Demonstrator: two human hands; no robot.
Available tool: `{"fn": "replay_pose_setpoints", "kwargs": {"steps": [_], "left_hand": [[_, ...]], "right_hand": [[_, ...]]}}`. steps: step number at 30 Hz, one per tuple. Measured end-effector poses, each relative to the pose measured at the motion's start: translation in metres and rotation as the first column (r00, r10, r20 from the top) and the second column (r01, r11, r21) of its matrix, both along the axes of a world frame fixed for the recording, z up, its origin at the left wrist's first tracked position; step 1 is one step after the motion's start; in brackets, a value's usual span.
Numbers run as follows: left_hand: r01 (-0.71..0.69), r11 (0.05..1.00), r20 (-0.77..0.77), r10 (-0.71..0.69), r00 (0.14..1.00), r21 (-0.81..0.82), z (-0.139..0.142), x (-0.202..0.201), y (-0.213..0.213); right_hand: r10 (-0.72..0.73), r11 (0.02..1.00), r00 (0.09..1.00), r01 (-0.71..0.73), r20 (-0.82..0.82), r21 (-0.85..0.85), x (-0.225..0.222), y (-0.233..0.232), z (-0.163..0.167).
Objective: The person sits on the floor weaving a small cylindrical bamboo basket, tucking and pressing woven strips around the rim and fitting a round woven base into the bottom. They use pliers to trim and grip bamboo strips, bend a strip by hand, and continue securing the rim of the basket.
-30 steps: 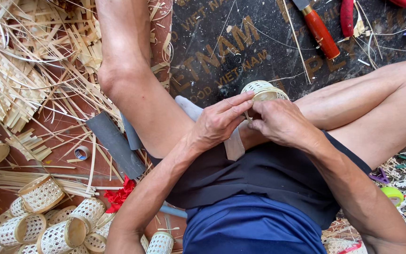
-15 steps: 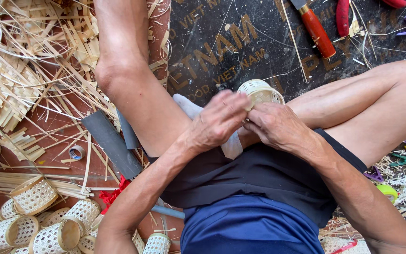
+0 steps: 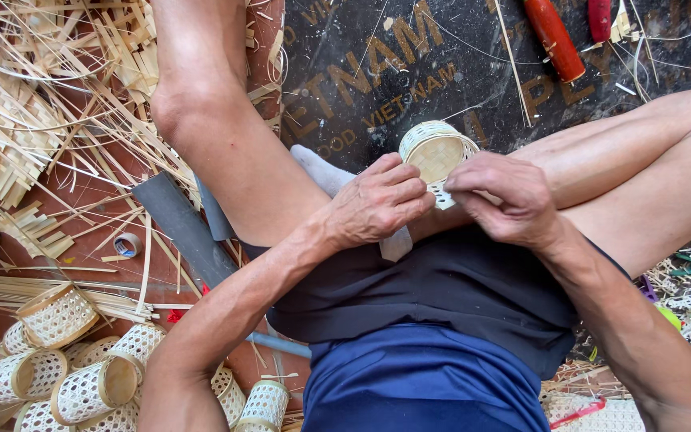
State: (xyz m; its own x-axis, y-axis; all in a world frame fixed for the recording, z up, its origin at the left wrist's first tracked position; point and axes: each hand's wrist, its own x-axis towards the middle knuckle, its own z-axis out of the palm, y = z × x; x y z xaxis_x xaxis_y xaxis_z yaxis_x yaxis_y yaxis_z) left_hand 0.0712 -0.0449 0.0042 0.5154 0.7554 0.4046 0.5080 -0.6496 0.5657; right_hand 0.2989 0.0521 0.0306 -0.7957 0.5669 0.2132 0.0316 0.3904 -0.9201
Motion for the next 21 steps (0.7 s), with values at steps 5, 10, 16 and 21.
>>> {"fn": "replay_pose_setpoints", "kwargs": {"steps": [5,10,16,21], "left_hand": [[-0.025,0.999,-0.011,0.024,1.0,-0.024,0.0,0.003,-0.001],[-0.065,0.997,-0.08,0.067,0.995,0.028,0.002,0.007,-0.002],[-0.101,0.994,-0.083,0.103,0.991,0.03,0.004,0.011,-0.007],[-0.069,0.998,-0.067,0.069,0.995,-0.008,0.001,0.008,-0.008]], "right_hand": [[0.109,0.771,0.939,-0.287,0.327,0.568,0.015,0.011,0.018],[0.146,0.665,0.867,-0.442,0.476,0.602,0.016,0.01,0.008],[0.181,0.702,0.903,-0.396,0.388,0.592,0.022,0.007,-0.008],[0.159,0.755,0.968,-0.245,0.193,0.609,0.028,0.002,-0.015]]}}
